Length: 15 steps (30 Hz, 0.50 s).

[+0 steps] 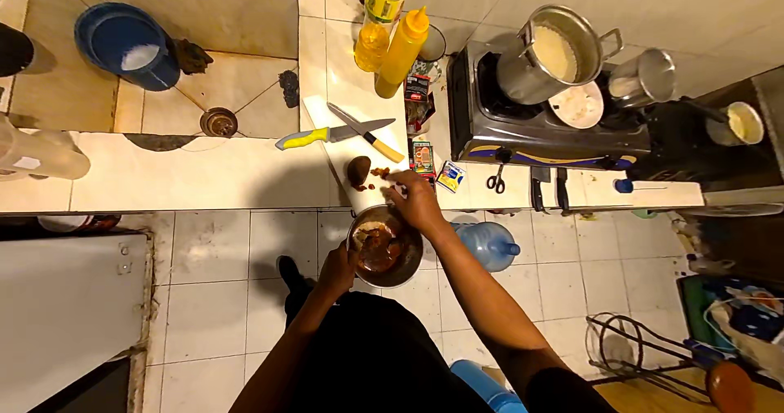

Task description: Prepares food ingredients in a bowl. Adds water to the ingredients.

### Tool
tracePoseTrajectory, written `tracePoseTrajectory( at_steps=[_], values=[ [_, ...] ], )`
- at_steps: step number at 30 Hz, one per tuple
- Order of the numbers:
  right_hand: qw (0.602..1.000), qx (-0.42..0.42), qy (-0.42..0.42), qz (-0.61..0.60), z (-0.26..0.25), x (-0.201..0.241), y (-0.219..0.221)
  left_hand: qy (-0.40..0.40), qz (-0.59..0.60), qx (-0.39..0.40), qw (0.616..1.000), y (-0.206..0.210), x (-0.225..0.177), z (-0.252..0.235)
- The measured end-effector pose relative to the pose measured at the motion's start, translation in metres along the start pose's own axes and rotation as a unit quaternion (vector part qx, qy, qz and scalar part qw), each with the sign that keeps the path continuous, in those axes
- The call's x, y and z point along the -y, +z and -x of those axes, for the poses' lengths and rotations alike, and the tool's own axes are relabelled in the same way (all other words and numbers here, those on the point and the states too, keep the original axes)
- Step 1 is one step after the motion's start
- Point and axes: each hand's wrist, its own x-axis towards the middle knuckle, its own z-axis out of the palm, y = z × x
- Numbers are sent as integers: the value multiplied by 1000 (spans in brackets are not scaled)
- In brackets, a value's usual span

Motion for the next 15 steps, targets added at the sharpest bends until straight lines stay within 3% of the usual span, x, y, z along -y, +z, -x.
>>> tracePoseTrajectory(
  at_steps=[5,15],
  values=[
    [993,4,-94,73,-35,-8,17,12,-18,-9,1000,-2,-2,1],
    [982,60,-144,109,-52,-23,15,24,-29,-13,999,-4,-3,2]
  ],
)
